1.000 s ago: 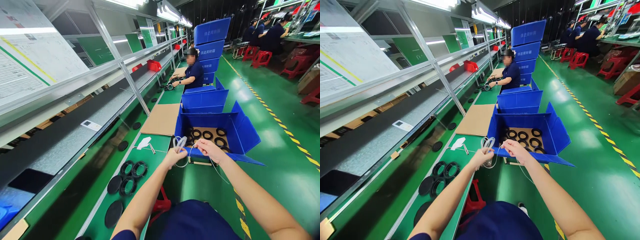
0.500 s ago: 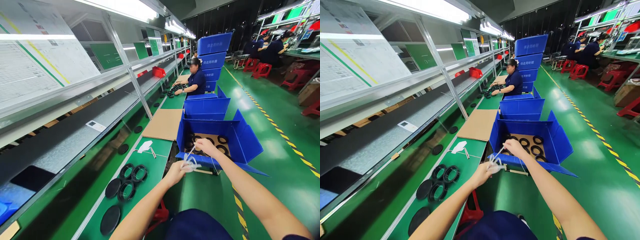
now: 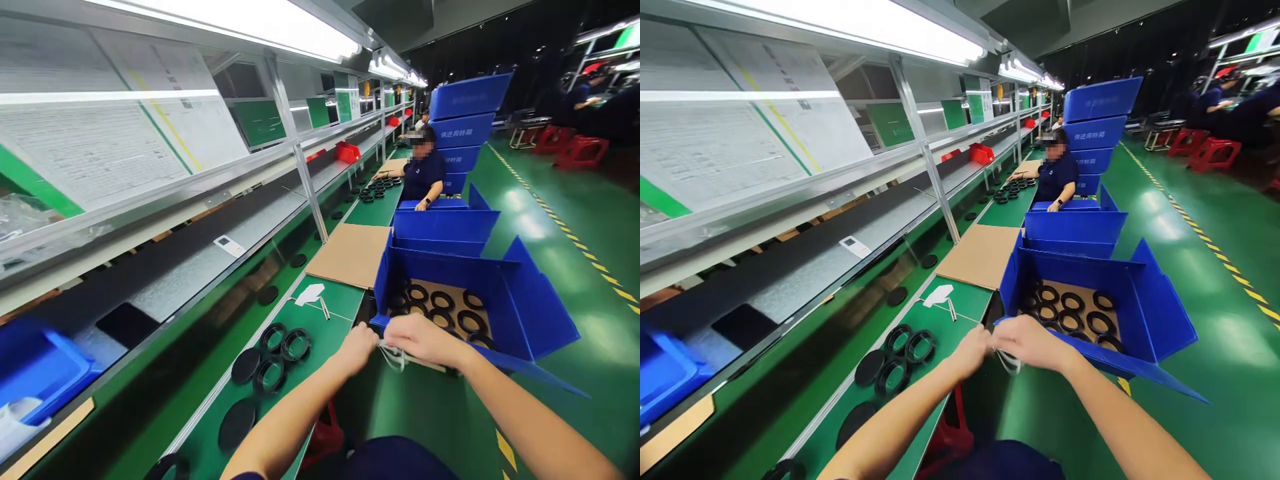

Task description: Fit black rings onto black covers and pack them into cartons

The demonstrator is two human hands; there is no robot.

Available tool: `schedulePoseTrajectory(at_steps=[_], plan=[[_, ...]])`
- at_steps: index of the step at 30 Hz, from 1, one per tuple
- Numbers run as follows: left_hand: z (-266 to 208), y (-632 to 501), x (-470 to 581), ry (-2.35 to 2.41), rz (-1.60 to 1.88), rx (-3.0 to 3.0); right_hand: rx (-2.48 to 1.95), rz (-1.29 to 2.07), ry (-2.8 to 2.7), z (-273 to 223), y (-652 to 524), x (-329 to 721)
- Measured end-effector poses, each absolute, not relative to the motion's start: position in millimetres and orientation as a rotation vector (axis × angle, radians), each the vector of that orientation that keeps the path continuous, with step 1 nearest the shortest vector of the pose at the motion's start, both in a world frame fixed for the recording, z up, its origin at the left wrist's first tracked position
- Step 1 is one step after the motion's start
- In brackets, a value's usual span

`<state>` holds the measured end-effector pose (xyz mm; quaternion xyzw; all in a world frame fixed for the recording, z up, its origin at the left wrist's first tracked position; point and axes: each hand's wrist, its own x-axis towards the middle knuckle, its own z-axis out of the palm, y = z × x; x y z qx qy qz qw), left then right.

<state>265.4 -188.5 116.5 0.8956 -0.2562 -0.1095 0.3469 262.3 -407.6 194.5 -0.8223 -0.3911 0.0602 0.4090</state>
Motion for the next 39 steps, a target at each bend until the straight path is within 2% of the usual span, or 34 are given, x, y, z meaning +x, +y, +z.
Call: schedulePoseTrajectory(at_steps=[2,4,7,10,13,17,22,25,28,30,34,39], plan=[[117,-200,246,-0.900,-0.371,2.288,-2.186,0.037,-0.794,193,-407,287],[124,-204,237,-0.959,-0.270,2.251,-2.293,0.018,-0.540,174,-412,304],[138,-196,249,-0.560,0.059,2.272,-2.342,0.105,-0.434,139,-411,296],[146,-182,274,-0.278,0.180,2.435,-2.296,0.205,-0.642,125,-396,266],[142,-175,278,-0.464,0.066,2.545,-2.258,0.098,-0.828,136,-384,258],[134,-183,253,-0.933,-0.111,2.352,-2.313,0.021,-0.571,143,-387,283],[141,-176,261,-0.239,0.253,2.227,-2.245,0.234,-0.650,121,-384,264],[143,-169,269,-0.407,0.137,2.389,-2.219,0.115,-0.785,128,-378,256],[142,-172,257,-0.752,-0.116,2.307,-2.240,0.025,-0.654,137,-379,272],[143,-176,250,-0.701,-0.092,2.182,-2.219,0.109,-0.591,134,-382,279],[143,-174,258,-0.191,0.172,2.137,-2.188,0.202,-0.674,122,-375,260],[141,-173,259,-0.546,-0.115,2.188,-2.246,0.003,-0.739,140,-372,267]])
